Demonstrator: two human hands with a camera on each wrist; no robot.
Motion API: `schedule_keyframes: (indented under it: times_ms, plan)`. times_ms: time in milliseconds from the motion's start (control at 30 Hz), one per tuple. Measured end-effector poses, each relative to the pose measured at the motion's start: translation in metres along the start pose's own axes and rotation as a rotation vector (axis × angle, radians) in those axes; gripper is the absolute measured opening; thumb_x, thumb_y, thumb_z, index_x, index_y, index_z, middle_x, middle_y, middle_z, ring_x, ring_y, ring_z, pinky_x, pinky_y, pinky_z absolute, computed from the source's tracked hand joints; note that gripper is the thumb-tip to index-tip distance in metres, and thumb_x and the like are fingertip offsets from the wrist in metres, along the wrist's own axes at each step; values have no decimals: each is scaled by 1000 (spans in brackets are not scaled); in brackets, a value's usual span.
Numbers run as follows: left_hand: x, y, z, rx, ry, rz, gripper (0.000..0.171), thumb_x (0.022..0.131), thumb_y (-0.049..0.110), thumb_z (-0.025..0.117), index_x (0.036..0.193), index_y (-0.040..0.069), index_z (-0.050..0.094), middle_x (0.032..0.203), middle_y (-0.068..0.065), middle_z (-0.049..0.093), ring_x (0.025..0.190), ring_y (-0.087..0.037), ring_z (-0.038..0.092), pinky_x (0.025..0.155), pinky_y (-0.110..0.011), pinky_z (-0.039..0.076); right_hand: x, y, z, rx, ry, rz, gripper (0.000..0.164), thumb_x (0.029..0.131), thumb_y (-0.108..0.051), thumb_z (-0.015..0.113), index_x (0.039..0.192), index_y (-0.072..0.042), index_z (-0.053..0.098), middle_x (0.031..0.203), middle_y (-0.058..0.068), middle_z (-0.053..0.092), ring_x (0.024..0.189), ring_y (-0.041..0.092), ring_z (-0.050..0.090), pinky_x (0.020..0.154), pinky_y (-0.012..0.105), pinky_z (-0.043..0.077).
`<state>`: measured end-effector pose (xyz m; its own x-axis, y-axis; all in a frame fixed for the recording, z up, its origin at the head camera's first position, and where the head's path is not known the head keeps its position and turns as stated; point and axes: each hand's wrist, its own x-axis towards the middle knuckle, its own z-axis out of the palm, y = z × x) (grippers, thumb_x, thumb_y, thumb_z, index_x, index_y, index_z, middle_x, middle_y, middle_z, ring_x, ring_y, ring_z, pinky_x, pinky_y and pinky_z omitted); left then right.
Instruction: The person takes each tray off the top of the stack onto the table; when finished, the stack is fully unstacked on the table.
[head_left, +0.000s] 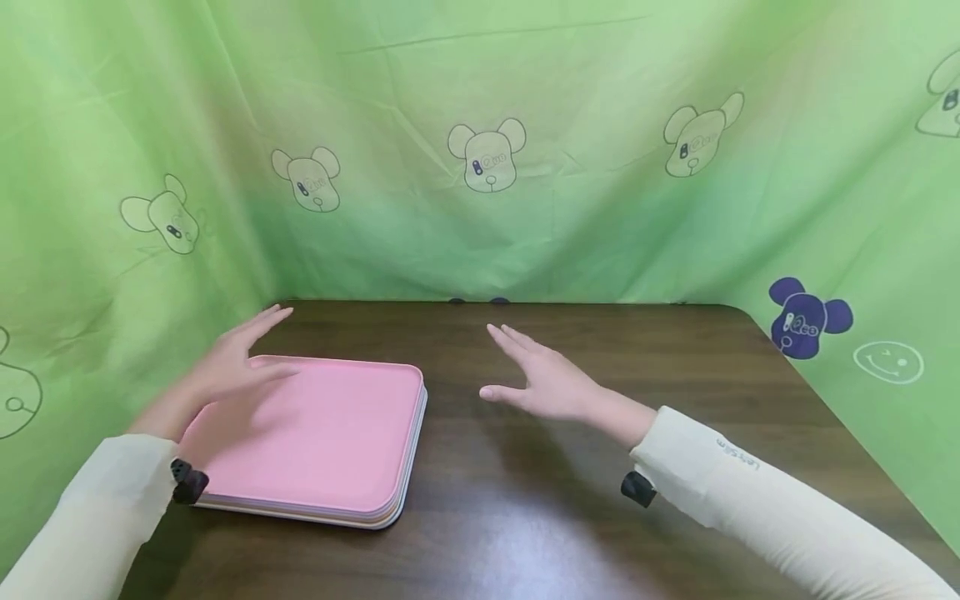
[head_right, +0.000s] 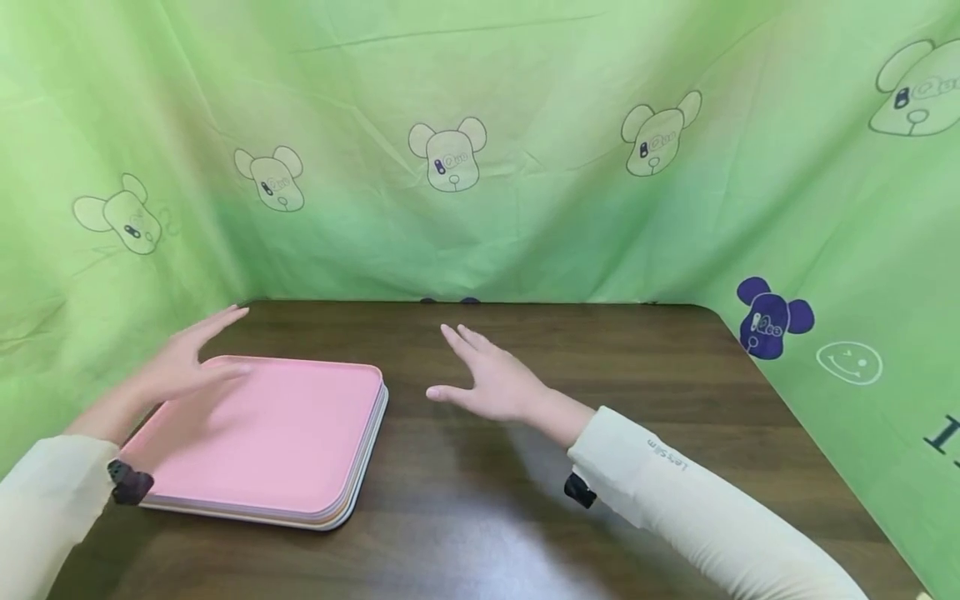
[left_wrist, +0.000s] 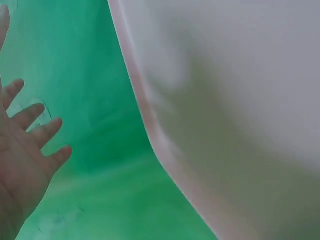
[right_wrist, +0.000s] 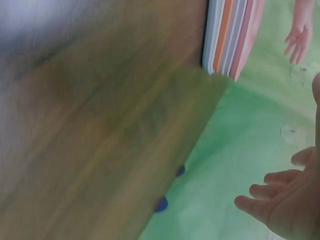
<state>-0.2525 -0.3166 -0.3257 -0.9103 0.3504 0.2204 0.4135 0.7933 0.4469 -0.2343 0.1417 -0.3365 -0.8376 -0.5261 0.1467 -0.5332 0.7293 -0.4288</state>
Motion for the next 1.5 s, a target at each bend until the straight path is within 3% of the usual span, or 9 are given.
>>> schedule_keyframes:
  times_ms: [233,367,533,633,767,933,1067,1267,1500]
  plan:
    - [-25,-28,-3,-157,77,-47,79,87,26,74,152,9,32,146,-27,38,129,-50,36,98,-70,26,1,-7,19,167,48,7,93,85,-64,61,155,-15,24,156,0,27,141,19,28,111,41,26]
    - [-37,-41,-4,-209,88,-68,73,90,20,71,151,6,32,142,-29,41,126,-41,43,96,-65,31,2,-14,28,258,70,15,88,87,-53,67,154,-11,29,154,4,34,129,24,45,108,42,31]
    - [-54,-56,-8,-236,92,-81,68,92,13,68,149,0,33,140,-30,43,112,5,45,93,-23,41,5,-28,42,412,82,30,79,87,-37,72,151,-8,35,146,13,45,130,31,45,99,47,42]
    - [-65,-65,-9,-280,70,-102,67,93,11,66,149,-2,31,141,-13,46,108,15,38,83,-8,37,9,-35,54,488,92,21,73,88,-30,72,148,-3,39,139,18,51,124,36,51,93,46,47]
    - [-77,-76,-10,-306,21,-150,67,95,14,63,151,1,28,131,19,41,110,11,39,82,-9,37,12,-45,69,567,88,39,69,88,-26,73,144,0,43,132,19,55,116,36,56,91,46,48]
    - [-90,-90,-6,-357,-3,-148,67,95,11,62,151,-1,28,124,31,39,107,12,43,81,-11,40,13,-56,83,646,89,109,66,87,-27,73,142,-1,46,127,16,58,111,30,59,89,43,49]
    - [-98,-100,-1,-468,-2,-117,62,93,2,61,149,13,36,120,33,46,103,11,50,80,-14,44,13,-60,92,676,90,145,67,86,-27,74,141,0,46,125,19,58,107,28,61,86,39,50]
    - [-105,-106,3,-601,-44,-196,57,95,3,57,135,42,43,118,30,52,101,9,54,76,-21,47,16,-66,103,745,93,175,69,86,-25,73,140,5,44,123,21,58,105,30,61,86,39,49]
    - [-106,-111,10,-850,-112,-254,50,97,1,53,130,39,52,121,28,54,103,5,55,78,-24,51,17,-72,110,829,85,187,69,85,-18,74,140,7,41,118,18,57,106,34,59,81,34,51]
